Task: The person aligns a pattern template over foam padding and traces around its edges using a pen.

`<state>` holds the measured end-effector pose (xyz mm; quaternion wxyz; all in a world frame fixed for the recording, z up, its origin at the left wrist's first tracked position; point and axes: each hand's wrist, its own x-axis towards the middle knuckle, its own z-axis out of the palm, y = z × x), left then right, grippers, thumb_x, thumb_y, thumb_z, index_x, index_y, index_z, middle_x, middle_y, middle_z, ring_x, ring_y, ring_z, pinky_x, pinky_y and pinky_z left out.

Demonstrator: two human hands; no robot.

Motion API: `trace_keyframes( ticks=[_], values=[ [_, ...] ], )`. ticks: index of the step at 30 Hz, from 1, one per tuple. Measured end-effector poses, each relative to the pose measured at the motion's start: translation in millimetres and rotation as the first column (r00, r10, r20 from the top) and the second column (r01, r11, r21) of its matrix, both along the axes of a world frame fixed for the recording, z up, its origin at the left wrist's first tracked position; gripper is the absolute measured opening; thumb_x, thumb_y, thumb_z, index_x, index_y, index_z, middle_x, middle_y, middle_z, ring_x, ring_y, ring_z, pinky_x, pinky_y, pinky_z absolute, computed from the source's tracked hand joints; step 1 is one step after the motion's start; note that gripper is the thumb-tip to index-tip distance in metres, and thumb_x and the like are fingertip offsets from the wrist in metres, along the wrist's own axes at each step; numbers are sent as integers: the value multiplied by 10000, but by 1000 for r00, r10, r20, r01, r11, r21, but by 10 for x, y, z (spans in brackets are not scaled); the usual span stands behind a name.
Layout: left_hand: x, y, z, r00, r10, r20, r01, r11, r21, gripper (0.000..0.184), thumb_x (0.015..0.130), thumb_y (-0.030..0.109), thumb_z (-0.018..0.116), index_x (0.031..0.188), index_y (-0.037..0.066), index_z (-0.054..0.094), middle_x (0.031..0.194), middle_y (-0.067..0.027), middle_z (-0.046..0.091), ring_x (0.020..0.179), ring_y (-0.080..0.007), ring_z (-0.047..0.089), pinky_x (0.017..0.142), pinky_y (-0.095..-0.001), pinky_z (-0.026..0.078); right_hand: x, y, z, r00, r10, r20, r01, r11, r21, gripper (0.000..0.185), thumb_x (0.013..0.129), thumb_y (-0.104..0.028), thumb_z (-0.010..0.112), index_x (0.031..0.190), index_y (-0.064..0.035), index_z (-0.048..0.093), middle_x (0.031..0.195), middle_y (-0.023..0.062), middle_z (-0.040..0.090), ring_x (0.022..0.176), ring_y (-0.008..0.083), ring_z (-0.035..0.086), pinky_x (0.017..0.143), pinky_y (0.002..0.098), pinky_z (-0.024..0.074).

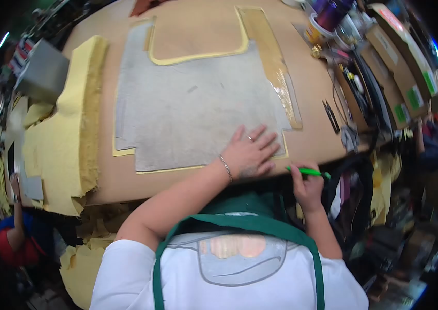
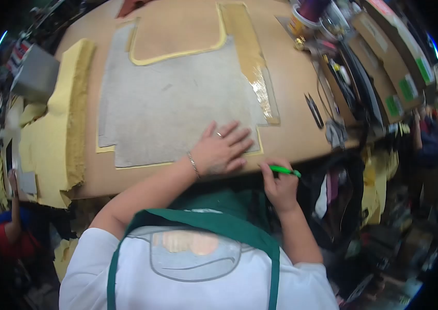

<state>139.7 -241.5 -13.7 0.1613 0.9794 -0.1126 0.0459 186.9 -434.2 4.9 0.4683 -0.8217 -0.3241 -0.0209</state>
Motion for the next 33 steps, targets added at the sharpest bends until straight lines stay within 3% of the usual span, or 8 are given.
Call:
trace_keyframes(
  ticks=[3, 6, 10, 14, 17, 23, 27, 33],
  values=[
    [12, 79, 84, 997, -21, -74, 9, 988, -154, 420, 843, 379, 403, 1175, 127, 456, 1270, -88, 371, 1202, -289, 290, 937, -521, 260, 35, 72, 194, 967, 18, -255, 78, 930, 359, 63, 827, -49, 520, 861, -24, 473, 808, 84, 549, 700, 138, 561, 625, 231, 459],
    [53, 290, -86, 990, 79, 118, 12, 781, -624, 366, 856, 303, 427, 1134, 73, 487, 1221, -147, 410, 1160, -322, 337, 953, -429, 283, 181, 108, 277, 942, 56, -331, 98, 898, 429, 91, 850, -100, 504, 889, -40, 446, 812, 81, 549, 673, 127, 561, 594, 226, 465],
    [-201, 788, 98, 942, 307, 135, -170, 784, -597, 323, 826, 258, 498, 1074, 53, 530, 1173, -162, 444, 1129, -333, 369, 945, -382, 304, 205, 185, 230, 888, 111, -447, 112, 890, 443, 124, 865, -156, 487, 890, -42, 444, 814, 79, 548, 665, 137, 568, 592, 226, 465],
    [-507, 1226, 155, 849, 516, 113, -453, 821, -348, 361, 791, 321, 535, 1067, 88, 534, 1184, -111, 444, 1148, -308, 363, 932, -424, 313, 100, 464, 203, 773, 208, -599, 108, 888, 447, 111, 863, -132, 485, 902, -34, 451, 826, 75, 545, 692, 142, 575, 618, 229, 472],
    [-623, 1417, 146, 811, 584, 39, -571, 804, -168, 404, 782, 326, 540, 1116, 102, 496, 1228, -91, 402, 1184, -292, 323, 937, -476, 292, 98, 810, 287, 748, 271, -606, -22, 923, 384, 93, 857, -96, 483, 911, -26, 454, 832, 77, 545, 723, 147, 578, 647, 234, 475],
    [-619, 1651, 168, 709, 705, -26, -705, 706, -58, 536, 782, 390, 516, 1240, 149, 374, 1340, -76, 251, 1276, -286, 127, 921, -629, 184, -43, 1763, 636, 708, 474, -523, -398, 880, 259, 84, 820, -27, 513, 886, -8, 465, 825, 81, 553, 754, 133, 562, 672, 229, 450],
    [-682, 1755, 89, 633, 769, -95, -774, 629, -71, 575, 789, 421, 464, 1285, 171, 316, 1385, -70, 168, 1290, -316, 47, 906, -669, 125, -202, 2488, 631, 606, 632, -483, -670, 733, 117, 96, 784, -48, 575, 846, -9, 514, 804, 58, 566, 738, 106, 537, 658, 226, 430],
    [-682, 1772, -118, 648, 760, -39, -754, 634, -173, 544, 798, 354, 427, 1298, 188, 292, 1391, -89, 155, 1287, -355, 27, 901, -681, 97, -543, 3137, 552, 432, 651, -624, -785, 612, 96, 130, 773, -35, 594, 866, 1, 511, 818, 54, 562, 782, 102, 537, 705, 220, 423]
  ],
)
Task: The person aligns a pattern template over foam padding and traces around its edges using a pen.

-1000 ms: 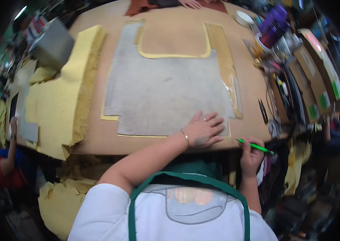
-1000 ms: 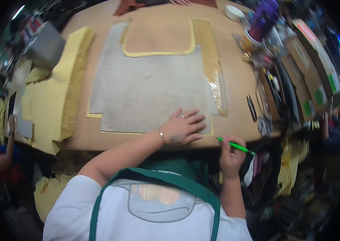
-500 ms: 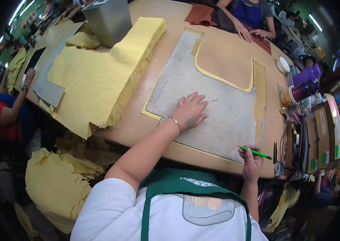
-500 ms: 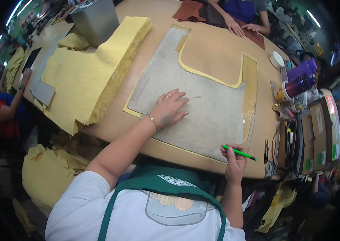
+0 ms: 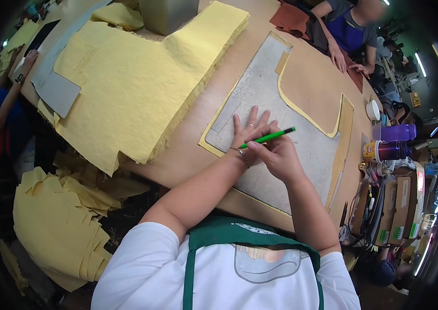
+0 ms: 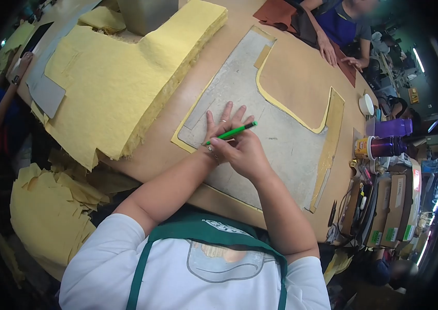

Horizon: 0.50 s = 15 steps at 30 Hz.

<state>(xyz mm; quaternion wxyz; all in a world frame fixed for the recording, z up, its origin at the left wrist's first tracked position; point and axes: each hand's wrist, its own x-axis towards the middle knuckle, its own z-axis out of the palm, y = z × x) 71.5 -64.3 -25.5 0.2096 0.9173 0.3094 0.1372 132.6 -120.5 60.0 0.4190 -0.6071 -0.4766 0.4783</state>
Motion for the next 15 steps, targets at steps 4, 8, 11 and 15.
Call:
trace_keyframes(
  ticks=[4, 8, 11, 15],
  values=[
    [38, 4, -122, 989, 94, 113, -99, 994, 35, 538, 788, 516, 358, 1272, 284, 334, 1378, -67, 220, 1253, -348, 152, 900, -668, 61, -92, 324, -78, 978, -10, 210, 11, 1000, -3, 138, 748, -54, 627, 830, -7, 526, 790, 42, 562, 781, 106, 526, 714, 257, 417],
    [181, 72, -411, 998, 38, -58, -33, 996, 88, 494, 842, 407, 345, 1270, 164, 308, 1331, -80, 256, 1242, -295, 185, 971, -561, 33, -50, 476, -341, 953, 47, 298, -73, 994, 79, 170, 735, -135, 638, 807, -6, 555, 722, 62, 574, 719, 171, 555, 676, 284, 421],
    [259, 57, -408, 957, 183, 225, -178, 983, -45, 467, 833, 379, 370, 1225, 126, 354, 1301, -98, 288, 1217, -274, 226, 967, -535, 100, -68, 574, -325, 939, 106, 327, -114, 993, 5, 186, 728, -156, 646, 788, -4, 557, 713, 78, 577, 706, 186, 559, 677, 297, 422],
    [144, 72, -248, 997, 78, 3, -78, 994, 74, 528, 824, 431, 330, 1262, 137, 301, 1334, -105, 235, 1240, -297, 182, 974, -540, 85, -71, 642, -361, 919, 193, 343, -123, 969, -214, 191, 733, -168, 643, 802, -13, 555, 725, 76, 589, 682, 175, 560, 648, 297, 426]
  ],
)
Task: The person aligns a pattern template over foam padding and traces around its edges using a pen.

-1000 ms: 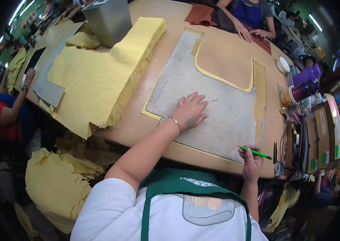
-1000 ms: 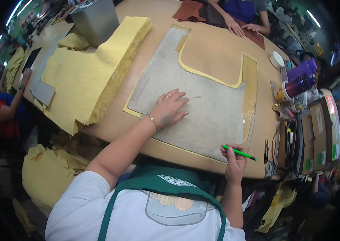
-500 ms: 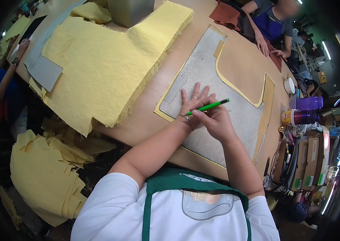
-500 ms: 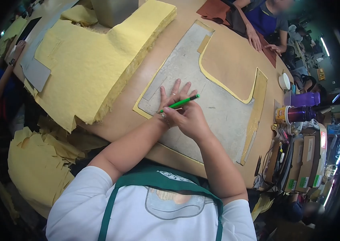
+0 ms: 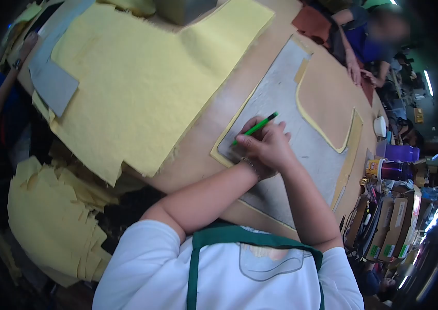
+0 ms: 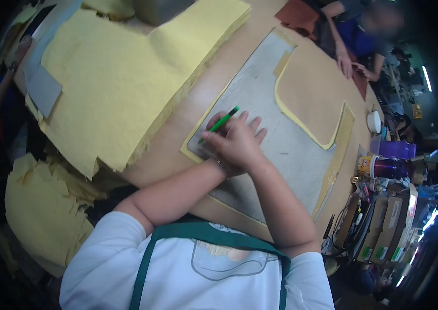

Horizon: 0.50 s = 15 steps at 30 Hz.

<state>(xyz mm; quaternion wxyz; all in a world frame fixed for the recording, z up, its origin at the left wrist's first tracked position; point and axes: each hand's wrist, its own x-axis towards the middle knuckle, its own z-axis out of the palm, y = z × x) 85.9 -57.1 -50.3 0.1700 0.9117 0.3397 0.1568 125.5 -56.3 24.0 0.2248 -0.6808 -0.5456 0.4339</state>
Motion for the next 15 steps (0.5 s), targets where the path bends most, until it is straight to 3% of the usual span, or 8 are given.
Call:
trace_keyframes(
  ticks=[3, 6, 9, 15],
  values=[
    [-52, 2, 87, 995, -57, -86, 60, 997, 39, 575, 817, 469, 300, 1290, 145, 262, 1359, -109, 195, 1256, -315, 149, 980, -543, 74, -123, 112, 90, 998, 51, -37, -48, 994, 99, 189, 738, -164, 636, 819, -22, 541, 713, 70, 586, 658, 163, 554, 617, 290, 422],
    [-113, 5, 152, 986, -94, -139, 104, 993, 64, 621, 810, 508, 270, 1317, 153, 222, 1384, -114, 155, 1273, -332, 116, 985, -547, 62, -231, 187, 103, 996, 75, -40, -75, 997, -10, 196, 733, -151, 660, 805, -33, 521, 680, 18, 569, 635, 97, 522, 598, 227, 402],
    [-162, 17, 224, 976, -125, -180, 139, 988, 69, 658, 805, 534, 248, 1338, 154, 184, 1402, -122, 120, 1285, -346, 86, 987, -553, 53, -306, 205, 141, 989, 143, -36, -144, 989, -23, 185, 745, -145, 623, 834, -22, 518, 674, 65, 567, 626, 140, 530, 602, 269, 413],
    [-164, 18, 200, 979, -138, -149, 143, 990, 19, 670, 807, 536, 236, 1348, 151, 145, 1406, -132, 87, 1287, -354, 60, 993, -544, 51, -280, 214, 143, 995, 103, -16, -104, 991, -84, 192, 741, -151, 627, 831, -20, 519, 663, 66, 565, 625, 131, 532, 605, 261, 409]
  ],
)
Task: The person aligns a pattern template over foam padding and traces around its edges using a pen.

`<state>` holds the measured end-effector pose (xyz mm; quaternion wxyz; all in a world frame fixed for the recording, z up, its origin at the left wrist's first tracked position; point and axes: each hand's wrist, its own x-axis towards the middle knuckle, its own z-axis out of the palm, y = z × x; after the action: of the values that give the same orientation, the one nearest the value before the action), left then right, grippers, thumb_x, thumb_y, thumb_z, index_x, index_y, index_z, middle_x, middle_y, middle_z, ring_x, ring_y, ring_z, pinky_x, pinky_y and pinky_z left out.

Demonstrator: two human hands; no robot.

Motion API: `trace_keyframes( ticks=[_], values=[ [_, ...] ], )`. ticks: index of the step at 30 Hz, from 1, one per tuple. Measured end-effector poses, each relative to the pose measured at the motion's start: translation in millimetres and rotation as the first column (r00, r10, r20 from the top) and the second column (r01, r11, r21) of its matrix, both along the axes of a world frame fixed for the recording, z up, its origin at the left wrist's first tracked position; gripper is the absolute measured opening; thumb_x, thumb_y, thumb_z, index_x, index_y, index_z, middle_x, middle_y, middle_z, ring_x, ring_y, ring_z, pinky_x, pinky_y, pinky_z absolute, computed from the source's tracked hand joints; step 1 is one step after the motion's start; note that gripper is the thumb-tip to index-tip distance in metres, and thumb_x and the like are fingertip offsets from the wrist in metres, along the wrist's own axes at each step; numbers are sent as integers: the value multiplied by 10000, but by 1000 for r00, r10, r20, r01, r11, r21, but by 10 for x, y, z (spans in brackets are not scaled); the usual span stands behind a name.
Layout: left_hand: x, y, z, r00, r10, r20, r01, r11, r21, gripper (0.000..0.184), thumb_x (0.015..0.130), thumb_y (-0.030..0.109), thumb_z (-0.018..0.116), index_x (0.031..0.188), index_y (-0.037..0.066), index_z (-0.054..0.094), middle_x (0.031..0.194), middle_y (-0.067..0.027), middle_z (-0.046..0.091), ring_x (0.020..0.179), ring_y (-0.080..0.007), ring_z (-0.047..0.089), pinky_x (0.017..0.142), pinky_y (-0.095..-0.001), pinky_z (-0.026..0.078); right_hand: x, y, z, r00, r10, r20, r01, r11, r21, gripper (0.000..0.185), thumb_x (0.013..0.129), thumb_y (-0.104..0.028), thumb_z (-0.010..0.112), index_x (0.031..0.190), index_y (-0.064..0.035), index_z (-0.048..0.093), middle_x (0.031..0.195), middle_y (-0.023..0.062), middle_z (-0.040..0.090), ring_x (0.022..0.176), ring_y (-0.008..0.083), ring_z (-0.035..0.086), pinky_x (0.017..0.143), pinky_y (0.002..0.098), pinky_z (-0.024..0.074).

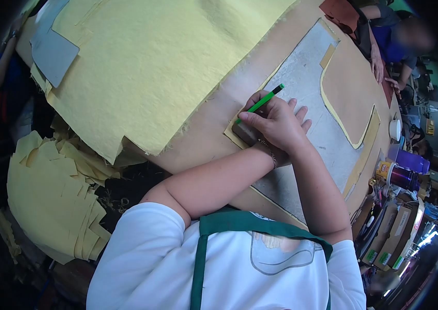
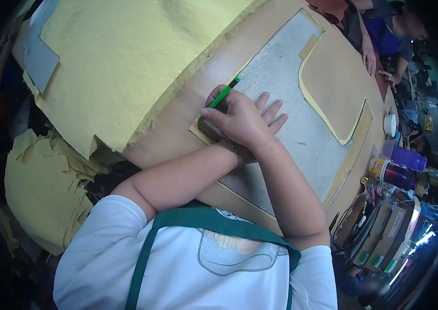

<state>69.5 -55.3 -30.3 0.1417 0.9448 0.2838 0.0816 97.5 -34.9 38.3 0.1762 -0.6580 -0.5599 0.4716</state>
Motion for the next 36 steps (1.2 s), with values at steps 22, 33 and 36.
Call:
trace_keyframes(
  ticks=[22, 33, 36],
  values=[
    [-990, 621, 542, 952, 220, -210, -246, 964, -105, 650, 593, 140, 722, 1158, 72, 406, 1161, -140, 413, 1061, -310, 446, 890, -359, 388, -224, -718, -551, 882, -294, -369, 444, 782, 437, 119, 780, -95, 605, 806, -4, 531, 751, 65, 563, 673, 97, 512, 592, 227, 425],
    [-990, 579, 527, 940, 225, -255, -258, 961, -102, 641, 634, 148, 688, 1194, 79, 384, 1249, -152, 357, 1106, -311, 412, 900, -368, 379, 86, -1039, -488, 883, -317, -346, 446, 796, 409, 99, 786, -74, 587, 801, -18, 508, 727, 42, 539, 654, 93, 498, 585, 212, 407],
    [-911, 458, 653, 939, 249, -238, -252, 968, 20, 529, 687, 121, 611, 1174, 77, 407, 1226, -146, 383, 1103, -289, 422, 869, -382, 400, 251, -951, -340, 705, -414, -576, 596, 786, 164, 130, 781, -80, 600, 825, -23, 492, 752, 51, 553, 663, 91, 502, 596, 208, 411]
  ],
)
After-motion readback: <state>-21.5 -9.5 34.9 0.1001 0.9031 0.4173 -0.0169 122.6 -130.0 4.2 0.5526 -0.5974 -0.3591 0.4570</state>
